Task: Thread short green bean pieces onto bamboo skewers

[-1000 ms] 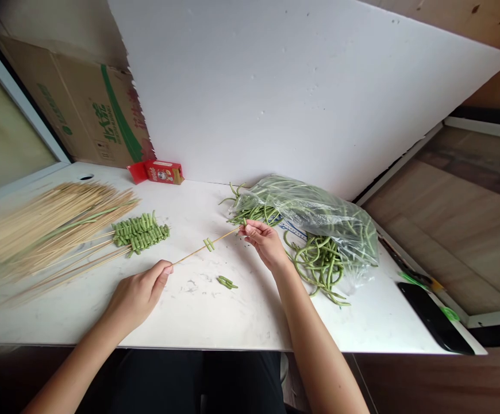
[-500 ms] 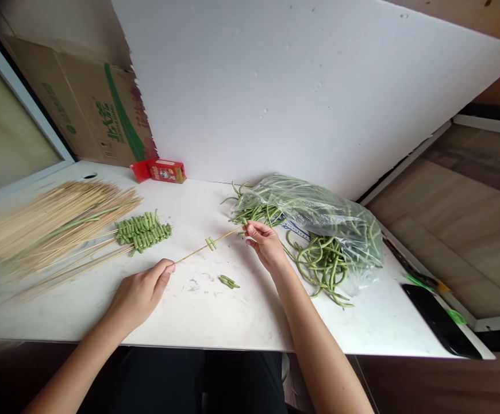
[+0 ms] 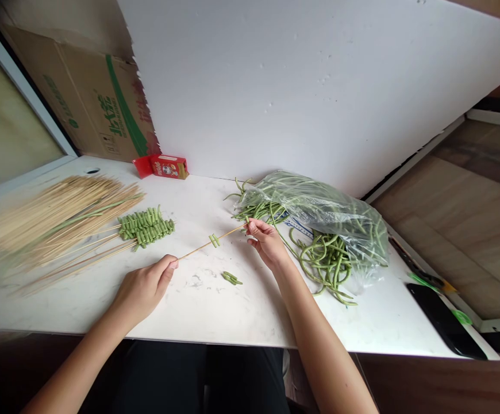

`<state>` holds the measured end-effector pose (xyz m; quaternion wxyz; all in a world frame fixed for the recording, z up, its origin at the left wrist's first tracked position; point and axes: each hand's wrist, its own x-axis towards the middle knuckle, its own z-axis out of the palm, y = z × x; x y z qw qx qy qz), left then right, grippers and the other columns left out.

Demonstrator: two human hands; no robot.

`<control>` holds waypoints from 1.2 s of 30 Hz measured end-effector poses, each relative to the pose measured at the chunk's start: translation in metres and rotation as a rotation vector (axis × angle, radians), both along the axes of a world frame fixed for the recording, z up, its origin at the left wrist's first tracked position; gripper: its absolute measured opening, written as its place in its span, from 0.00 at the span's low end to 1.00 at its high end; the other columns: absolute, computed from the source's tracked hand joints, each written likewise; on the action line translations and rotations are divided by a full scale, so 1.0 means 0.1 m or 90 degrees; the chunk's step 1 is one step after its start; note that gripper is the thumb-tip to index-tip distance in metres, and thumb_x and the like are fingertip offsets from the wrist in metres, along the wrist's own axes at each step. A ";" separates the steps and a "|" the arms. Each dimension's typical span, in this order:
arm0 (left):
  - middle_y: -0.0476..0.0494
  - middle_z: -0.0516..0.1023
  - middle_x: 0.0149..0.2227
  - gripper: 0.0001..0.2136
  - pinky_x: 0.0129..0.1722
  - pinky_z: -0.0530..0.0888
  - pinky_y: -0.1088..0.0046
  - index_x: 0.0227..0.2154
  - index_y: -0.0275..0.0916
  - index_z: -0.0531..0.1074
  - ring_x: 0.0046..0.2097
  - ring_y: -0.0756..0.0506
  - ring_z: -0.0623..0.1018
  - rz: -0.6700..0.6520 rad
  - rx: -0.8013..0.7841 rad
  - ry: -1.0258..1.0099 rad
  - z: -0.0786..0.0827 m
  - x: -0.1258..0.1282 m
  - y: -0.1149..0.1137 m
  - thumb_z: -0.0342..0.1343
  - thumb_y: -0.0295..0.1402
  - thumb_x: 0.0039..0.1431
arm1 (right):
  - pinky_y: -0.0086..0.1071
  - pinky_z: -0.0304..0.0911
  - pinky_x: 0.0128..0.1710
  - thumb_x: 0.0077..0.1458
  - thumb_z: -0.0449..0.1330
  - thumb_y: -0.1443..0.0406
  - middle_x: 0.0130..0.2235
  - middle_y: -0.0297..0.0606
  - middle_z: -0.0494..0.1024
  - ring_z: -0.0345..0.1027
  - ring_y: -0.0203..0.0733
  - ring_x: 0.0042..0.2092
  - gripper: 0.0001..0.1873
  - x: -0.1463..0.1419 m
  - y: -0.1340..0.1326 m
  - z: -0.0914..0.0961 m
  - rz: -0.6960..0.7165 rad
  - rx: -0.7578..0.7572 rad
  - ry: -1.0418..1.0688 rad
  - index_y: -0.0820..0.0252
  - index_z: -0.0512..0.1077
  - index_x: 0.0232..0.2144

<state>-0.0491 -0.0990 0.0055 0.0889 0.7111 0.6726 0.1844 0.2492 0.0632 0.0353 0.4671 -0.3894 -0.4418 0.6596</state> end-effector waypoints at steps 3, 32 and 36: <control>0.51 0.82 0.32 0.16 0.31 0.59 0.69 0.44 0.46 0.69 0.31 0.44 0.80 -0.001 -0.004 -0.001 0.00 0.00 -0.01 0.37 0.42 0.80 | 0.28 0.64 0.32 0.40 0.83 0.52 0.35 0.34 0.78 0.65 0.37 0.35 0.21 0.00 0.00 0.00 0.002 -0.001 -0.007 0.53 0.84 0.34; 0.49 0.81 0.31 0.17 0.30 0.60 0.70 0.44 0.46 0.71 0.31 0.44 0.79 0.003 -0.007 -0.007 0.05 0.01 0.00 0.36 0.43 0.79 | 0.30 0.65 0.31 0.42 0.82 0.51 0.36 0.34 0.78 0.67 0.39 0.36 0.20 -0.01 -0.02 0.03 0.003 0.015 -0.021 0.51 0.82 0.33; 0.49 0.80 0.30 0.18 0.30 0.59 0.69 0.44 0.45 0.71 0.30 0.44 0.78 0.004 -0.014 -0.011 0.06 0.02 0.00 0.36 0.42 0.79 | 0.28 0.65 0.31 0.42 0.82 0.52 0.36 0.34 0.78 0.66 0.38 0.36 0.19 -0.01 -0.03 0.04 0.001 0.011 -0.013 0.51 0.82 0.33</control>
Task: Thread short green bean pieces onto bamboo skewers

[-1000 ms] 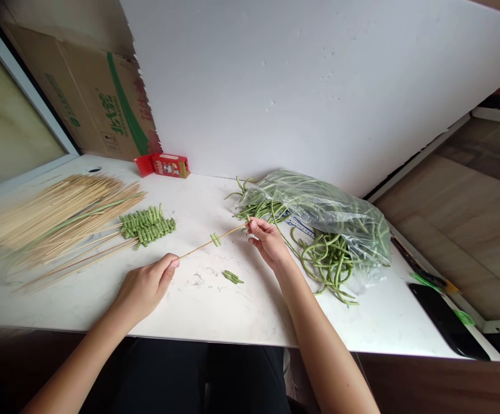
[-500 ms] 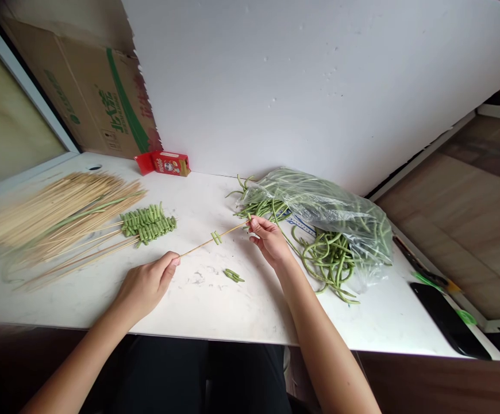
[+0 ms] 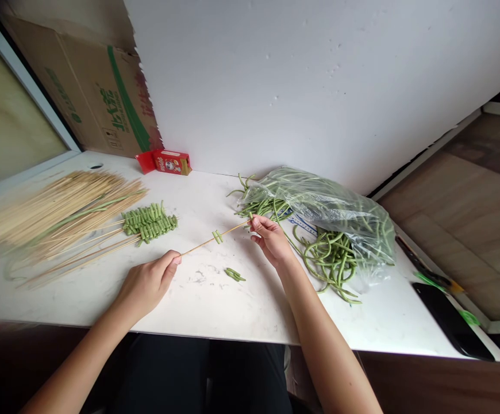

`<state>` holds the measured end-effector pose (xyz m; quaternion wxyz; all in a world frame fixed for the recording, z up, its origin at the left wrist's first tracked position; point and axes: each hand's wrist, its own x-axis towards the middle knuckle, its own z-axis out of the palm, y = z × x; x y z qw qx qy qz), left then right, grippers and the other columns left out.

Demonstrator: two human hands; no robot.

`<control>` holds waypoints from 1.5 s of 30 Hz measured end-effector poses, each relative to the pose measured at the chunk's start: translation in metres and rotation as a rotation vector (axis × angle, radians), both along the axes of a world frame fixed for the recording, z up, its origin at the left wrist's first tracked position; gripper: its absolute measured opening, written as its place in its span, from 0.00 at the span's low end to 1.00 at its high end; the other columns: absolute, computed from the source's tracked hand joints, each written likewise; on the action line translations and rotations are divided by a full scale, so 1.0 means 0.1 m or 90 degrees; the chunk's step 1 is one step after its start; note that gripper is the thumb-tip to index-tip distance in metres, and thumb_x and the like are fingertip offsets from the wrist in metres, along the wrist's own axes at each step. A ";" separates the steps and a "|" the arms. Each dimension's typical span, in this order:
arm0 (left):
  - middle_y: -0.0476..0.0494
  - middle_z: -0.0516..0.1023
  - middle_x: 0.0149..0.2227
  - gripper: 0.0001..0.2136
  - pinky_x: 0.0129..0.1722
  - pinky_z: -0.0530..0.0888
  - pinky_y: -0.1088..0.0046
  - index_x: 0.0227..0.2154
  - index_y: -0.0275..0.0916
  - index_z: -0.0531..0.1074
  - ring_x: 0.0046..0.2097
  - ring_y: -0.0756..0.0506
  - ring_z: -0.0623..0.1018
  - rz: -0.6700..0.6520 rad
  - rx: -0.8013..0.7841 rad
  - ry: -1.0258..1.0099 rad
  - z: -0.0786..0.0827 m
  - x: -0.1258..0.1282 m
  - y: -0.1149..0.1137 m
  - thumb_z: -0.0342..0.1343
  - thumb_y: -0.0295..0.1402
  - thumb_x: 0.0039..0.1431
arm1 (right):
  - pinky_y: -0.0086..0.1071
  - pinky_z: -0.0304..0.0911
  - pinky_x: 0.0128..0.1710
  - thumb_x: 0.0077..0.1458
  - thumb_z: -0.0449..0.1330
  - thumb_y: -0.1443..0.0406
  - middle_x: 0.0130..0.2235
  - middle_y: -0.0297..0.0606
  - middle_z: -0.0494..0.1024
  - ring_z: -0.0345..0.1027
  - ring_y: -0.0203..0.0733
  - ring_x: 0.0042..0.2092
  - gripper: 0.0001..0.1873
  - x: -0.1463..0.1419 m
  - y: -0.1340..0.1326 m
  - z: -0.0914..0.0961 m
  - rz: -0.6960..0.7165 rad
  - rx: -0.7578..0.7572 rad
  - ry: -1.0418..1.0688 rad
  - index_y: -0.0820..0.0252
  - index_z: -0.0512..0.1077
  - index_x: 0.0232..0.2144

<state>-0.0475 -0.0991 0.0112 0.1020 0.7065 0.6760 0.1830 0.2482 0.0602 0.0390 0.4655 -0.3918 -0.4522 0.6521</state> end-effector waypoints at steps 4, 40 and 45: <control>0.49 0.81 0.31 0.17 0.30 0.59 0.70 0.44 0.46 0.70 0.30 0.44 0.79 0.002 -0.001 -0.002 0.00 0.00 -0.01 0.36 0.42 0.79 | 0.29 0.65 0.32 0.42 0.83 0.53 0.36 0.33 0.78 0.67 0.37 0.36 0.19 0.01 0.00 0.00 -0.003 -0.004 0.004 0.51 0.82 0.33; 0.49 0.81 0.31 0.17 0.30 0.59 0.69 0.44 0.46 0.71 0.31 0.44 0.79 0.001 0.008 0.009 -0.02 -0.01 -0.01 0.37 0.41 0.79 | 0.31 0.64 0.31 0.45 0.80 0.50 0.35 0.35 0.77 0.66 0.39 0.36 0.17 -0.10 -0.08 0.05 -0.040 0.065 -0.025 0.52 0.83 0.30; 0.50 0.81 0.31 0.17 0.30 0.58 0.69 0.44 0.46 0.70 0.31 0.44 0.79 -0.002 0.010 0.014 -0.03 -0.02 0.00 0.37 0.41 0.79 | 0.30 0.64 0.31 0.46 0.80 0.51 0.34 0.35 0.76 0.64 0.38 0.36 0.16 -0.09 -0.07 0.03 -0.027 0.061 -0.012 0.53 0.84 0.29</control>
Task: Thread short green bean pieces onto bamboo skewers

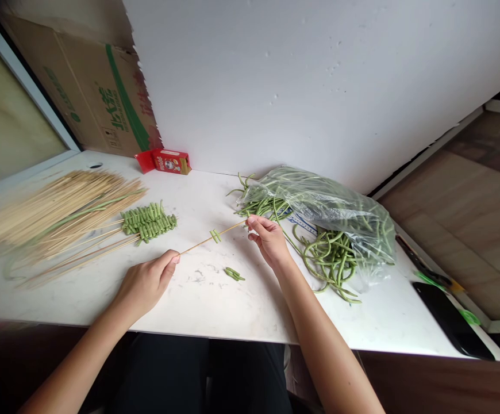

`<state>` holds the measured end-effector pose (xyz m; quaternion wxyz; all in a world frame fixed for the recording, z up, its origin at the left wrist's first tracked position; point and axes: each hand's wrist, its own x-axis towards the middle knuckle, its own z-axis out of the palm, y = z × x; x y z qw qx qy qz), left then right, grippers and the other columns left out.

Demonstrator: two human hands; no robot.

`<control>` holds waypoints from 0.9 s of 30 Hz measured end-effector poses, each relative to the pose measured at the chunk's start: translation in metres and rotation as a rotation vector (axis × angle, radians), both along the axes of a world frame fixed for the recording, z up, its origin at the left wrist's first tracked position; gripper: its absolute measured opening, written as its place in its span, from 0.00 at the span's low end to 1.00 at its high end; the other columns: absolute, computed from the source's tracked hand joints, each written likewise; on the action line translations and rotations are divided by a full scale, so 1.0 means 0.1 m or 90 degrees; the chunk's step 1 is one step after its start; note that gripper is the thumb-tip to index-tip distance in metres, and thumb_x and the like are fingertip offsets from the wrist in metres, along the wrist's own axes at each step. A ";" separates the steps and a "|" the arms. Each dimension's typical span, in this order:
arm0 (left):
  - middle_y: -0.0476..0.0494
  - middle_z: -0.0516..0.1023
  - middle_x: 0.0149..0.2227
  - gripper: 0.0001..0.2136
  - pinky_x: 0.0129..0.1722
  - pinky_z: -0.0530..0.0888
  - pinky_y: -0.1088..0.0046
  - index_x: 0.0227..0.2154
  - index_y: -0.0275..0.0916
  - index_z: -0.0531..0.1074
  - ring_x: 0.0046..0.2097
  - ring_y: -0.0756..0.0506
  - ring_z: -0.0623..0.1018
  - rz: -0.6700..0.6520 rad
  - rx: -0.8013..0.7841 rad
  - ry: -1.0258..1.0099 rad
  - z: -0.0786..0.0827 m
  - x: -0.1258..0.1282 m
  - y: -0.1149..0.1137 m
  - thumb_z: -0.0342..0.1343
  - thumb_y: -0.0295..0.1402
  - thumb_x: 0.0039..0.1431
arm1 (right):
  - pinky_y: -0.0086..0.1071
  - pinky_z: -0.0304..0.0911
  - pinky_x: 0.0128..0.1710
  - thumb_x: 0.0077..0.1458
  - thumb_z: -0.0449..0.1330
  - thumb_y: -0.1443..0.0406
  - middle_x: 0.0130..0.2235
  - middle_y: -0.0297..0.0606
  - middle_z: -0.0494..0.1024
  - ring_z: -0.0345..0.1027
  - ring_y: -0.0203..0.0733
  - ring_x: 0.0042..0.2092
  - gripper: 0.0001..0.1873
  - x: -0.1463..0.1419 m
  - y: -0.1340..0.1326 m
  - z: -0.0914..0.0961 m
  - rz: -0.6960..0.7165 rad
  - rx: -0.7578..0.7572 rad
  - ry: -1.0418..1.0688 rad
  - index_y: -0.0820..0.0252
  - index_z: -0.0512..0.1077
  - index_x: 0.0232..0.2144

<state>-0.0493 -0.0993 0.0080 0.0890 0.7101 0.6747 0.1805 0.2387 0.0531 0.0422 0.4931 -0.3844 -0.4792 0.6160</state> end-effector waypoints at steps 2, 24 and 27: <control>0.49 0.81 0.31 0.17 0.30 0.58 0.68 0.44 0.46 0.70 0.31 0.44 0.79 0.000 0.000 0.000 0.00 0.00 0.00 0.37 0.41 0.79 | 0.30 0.64 0.30 0.46 0.80 0.51 0.34 0.35 0.76 0.64 0.38 0.36 0.16 0.00 0.00 -0.01 -0.003 0.000 -0.002 0.53 0.84 0.29; 0.50 0.82 0.32 0.17 0.30 0.60 0.70 0.45 0.47 0.71 0.31 0.44 0.80 0.011 -0.001 -0.029 0.00 -0.01 -0.02 0.37 0.43 0.78 | 0.29 0.65 0.31 0.53 0.74 0.53 0.36 0.35 0.80 0.69 0.38 0.37 0.15 0.03 0.02 -0.04 0.064 -0.092 0.134 0.53 0.82 0.40; 0.49 0.82 0.32 0.17 0.30 0.61 0.70 0.45 0.46 0.71 0.31 0.43 0.80 0.013 0.002 -0.026 -0.01 -0.02 -0.01 0.37 0.43 0.78 | 0.29 0.64 0.31 0.53 0.74 0.54 0.36 0.35 0.79 0.69 0.38 0.37 0.14 0.04 0.02 -0.05 0.068 -0.075 0.116 0.54 0.82 0.38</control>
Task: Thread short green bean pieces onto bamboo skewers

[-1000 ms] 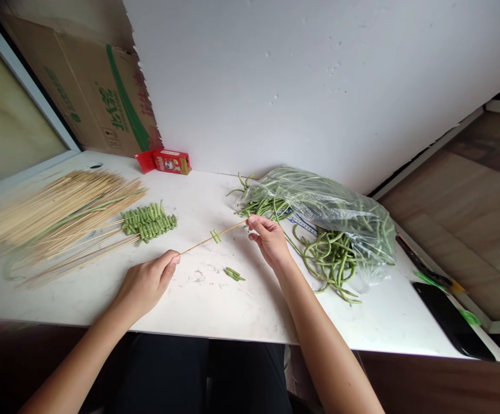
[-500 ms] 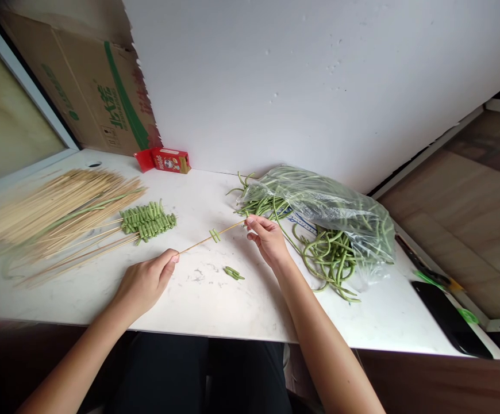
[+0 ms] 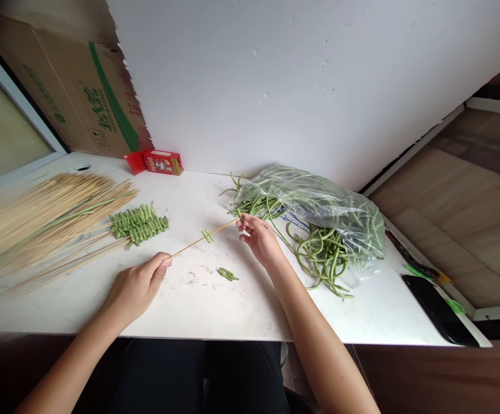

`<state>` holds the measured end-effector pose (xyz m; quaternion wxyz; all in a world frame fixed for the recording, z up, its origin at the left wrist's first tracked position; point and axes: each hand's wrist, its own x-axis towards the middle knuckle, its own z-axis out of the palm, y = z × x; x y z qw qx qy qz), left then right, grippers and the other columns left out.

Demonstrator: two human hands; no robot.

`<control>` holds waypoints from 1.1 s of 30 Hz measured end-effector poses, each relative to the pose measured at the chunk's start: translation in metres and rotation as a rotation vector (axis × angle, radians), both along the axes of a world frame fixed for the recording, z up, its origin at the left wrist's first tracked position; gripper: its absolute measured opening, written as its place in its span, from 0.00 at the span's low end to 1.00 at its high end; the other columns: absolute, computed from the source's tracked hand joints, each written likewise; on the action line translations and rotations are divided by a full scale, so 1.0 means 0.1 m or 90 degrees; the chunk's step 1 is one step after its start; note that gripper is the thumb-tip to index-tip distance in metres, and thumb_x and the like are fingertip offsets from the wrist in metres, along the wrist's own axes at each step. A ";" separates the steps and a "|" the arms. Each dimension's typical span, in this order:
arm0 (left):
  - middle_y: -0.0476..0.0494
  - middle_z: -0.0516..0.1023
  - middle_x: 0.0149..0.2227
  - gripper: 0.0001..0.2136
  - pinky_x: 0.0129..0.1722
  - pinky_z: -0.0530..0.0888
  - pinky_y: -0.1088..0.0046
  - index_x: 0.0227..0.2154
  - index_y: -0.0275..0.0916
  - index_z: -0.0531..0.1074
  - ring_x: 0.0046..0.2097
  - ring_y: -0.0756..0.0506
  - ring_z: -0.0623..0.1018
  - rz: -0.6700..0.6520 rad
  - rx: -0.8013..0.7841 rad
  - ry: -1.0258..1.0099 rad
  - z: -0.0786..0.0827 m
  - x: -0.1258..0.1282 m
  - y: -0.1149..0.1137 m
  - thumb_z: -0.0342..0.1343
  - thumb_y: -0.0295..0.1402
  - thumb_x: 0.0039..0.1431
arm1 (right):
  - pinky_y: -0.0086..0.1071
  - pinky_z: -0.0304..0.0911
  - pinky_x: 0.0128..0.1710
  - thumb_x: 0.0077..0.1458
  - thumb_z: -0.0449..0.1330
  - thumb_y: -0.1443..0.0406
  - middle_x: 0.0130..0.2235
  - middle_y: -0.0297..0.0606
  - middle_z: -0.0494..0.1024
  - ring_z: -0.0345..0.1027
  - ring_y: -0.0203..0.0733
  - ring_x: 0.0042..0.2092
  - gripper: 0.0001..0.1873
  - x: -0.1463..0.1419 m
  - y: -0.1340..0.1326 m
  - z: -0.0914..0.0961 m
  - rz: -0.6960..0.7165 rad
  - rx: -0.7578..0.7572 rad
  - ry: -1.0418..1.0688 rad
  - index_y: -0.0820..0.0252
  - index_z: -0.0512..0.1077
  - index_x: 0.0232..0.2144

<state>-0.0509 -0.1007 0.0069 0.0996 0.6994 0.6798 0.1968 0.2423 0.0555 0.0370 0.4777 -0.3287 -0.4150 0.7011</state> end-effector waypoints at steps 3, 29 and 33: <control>0.49 0.83 0.33 0.17 0.30 0.60 0.70 0.45 0.46 0.71 0.31 0.43 0.81 0.000 0.002 0.007 0.00 0.00 0.00 0.37 0.44 0.78 | 0.29 0.63 0.32 0.53 0.75 0.55 0.36 0.35 0.78 0.68 0.38 0.37 0.13 -0.01 -0.02 0.00 0.000 0.022 -0.020 0.55 0.82 0.35; 0.50 0.82 0.32 0.17 0.30 0.58 0.70 0.43 0.46 0.70 0.31 0.44 0.80 -0.005 -0.009 0.037 0.02 0.01 0.00 0.37 0.42 0.78 | 0.31 0.61 0.32 0.43 0.80 0.54 0.31 0.34 0.75 0.65 0.38 0.36 0.16 -0.08 -0.06 -0.01 -0.065 0.038 -0.072 0.54 0.81 0.26; 0.50 0.81 0.30 0.17 0.30 0.58 0.70 0.43 0.46 0.70 0.30 0.44 0.79 -0.006 -0.006 0.038 0.04 0.01 0.00 0.37 0.42 0.78 | 0.31 0.60 0.31 0.43 0.80 0.53 0.31 0.34 0.75 0.65 0.38 0.35 0.16 -0.09 -0.07 0.00 -0.064 0.052 -0.075 0.54 0.81 0.26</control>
